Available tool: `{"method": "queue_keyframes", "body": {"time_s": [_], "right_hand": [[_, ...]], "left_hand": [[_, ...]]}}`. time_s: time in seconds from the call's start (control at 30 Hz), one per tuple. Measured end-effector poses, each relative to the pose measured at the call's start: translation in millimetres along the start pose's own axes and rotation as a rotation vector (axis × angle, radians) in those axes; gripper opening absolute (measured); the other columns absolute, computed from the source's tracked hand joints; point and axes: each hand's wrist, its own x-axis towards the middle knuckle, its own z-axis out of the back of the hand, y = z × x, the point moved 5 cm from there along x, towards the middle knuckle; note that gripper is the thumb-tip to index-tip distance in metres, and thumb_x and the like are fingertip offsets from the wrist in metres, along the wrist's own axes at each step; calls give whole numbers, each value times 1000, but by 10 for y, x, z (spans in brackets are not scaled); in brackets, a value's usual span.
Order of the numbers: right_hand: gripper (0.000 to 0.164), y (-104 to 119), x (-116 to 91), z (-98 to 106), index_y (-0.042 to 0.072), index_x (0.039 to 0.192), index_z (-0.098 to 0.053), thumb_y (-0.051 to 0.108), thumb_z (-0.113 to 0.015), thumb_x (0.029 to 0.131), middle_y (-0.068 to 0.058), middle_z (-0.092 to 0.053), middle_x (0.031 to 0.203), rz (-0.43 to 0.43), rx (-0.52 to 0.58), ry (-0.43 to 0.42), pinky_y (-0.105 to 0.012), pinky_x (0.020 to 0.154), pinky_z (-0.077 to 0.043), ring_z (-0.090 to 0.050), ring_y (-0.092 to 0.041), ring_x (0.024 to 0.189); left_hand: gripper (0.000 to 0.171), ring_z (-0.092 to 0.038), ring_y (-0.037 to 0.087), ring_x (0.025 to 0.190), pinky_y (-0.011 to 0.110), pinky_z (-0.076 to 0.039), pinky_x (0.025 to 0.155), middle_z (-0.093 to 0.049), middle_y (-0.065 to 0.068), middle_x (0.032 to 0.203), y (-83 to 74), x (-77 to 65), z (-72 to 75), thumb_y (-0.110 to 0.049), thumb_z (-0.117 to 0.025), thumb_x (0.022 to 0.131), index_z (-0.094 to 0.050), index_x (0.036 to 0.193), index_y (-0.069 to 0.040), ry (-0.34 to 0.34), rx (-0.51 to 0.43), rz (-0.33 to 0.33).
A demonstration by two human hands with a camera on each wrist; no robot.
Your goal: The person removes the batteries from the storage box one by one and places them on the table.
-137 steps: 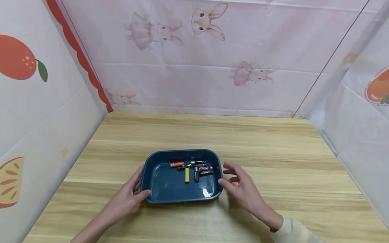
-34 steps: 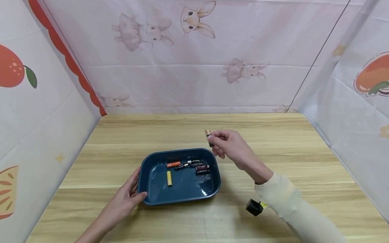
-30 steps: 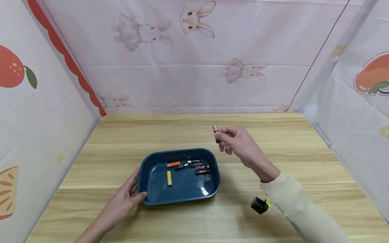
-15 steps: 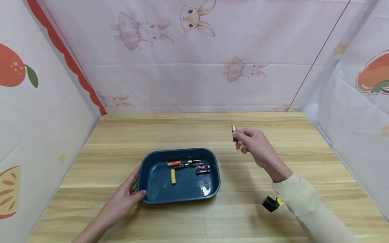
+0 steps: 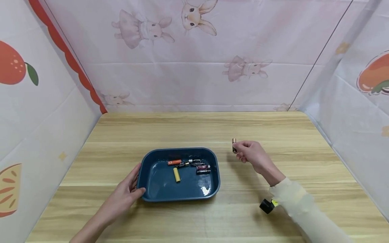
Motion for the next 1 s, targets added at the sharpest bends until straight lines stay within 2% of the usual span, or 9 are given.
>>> {"method": "queue_keyframes", "body": {"time_s": [0.13,0.37,0.6,0.8,1.0], "right_hand": [[32,-121,46,-50,-12,109,-68,20,-62,105,-5,-62,72,5,-111,-30,-23,56,-50,-56,-11,65],[28,-233,100,-160,-5,97,-77,20,-64,103,-8,-66,67,41,-309,-85,-25,50,-52,-57,-12,56],[29,-293,163,-225,0,88,-79,21,-66,102,-5,-63,59,37,-368,-122,-24,46,-50,-56,-12,50],[26,-299,179,-268,2,92,-80,23,-67,101,-5,-65,61,3,-381,-160,-23,47,-49,-58,-13,51],[28,-302,198,-295,6,85,-79,26,-67,101,-5,-65,58,4,-418,-174,-22,45,-43,-55,-13,47]], "left_hand": [[84,-19,41,153,41,-31,114,-6,24,170,-13,5,-2,0,-56,101,-2,165,-3,6,-2,-2],[84,-19,41,153,42,-31,114,-6,23,170,-17,15,2,-1,-56,101,-2,166,-4,8,1,-2],[85,-20,41,153,41,-32,114,-7,23,170,-6,16,-4,0,-57,101,-3,166,-4,6,-3,-16],[85,-20,41,153,42,-33,113,-7,23,170,21,15,1,-1,-57,101,-2,166,-5,-1,6,15],[85,-18,41,154,42,-33,113,-6,23,170,25,11,-2,-1,-56,101,-2,166,-5,-1,8,48]]}}
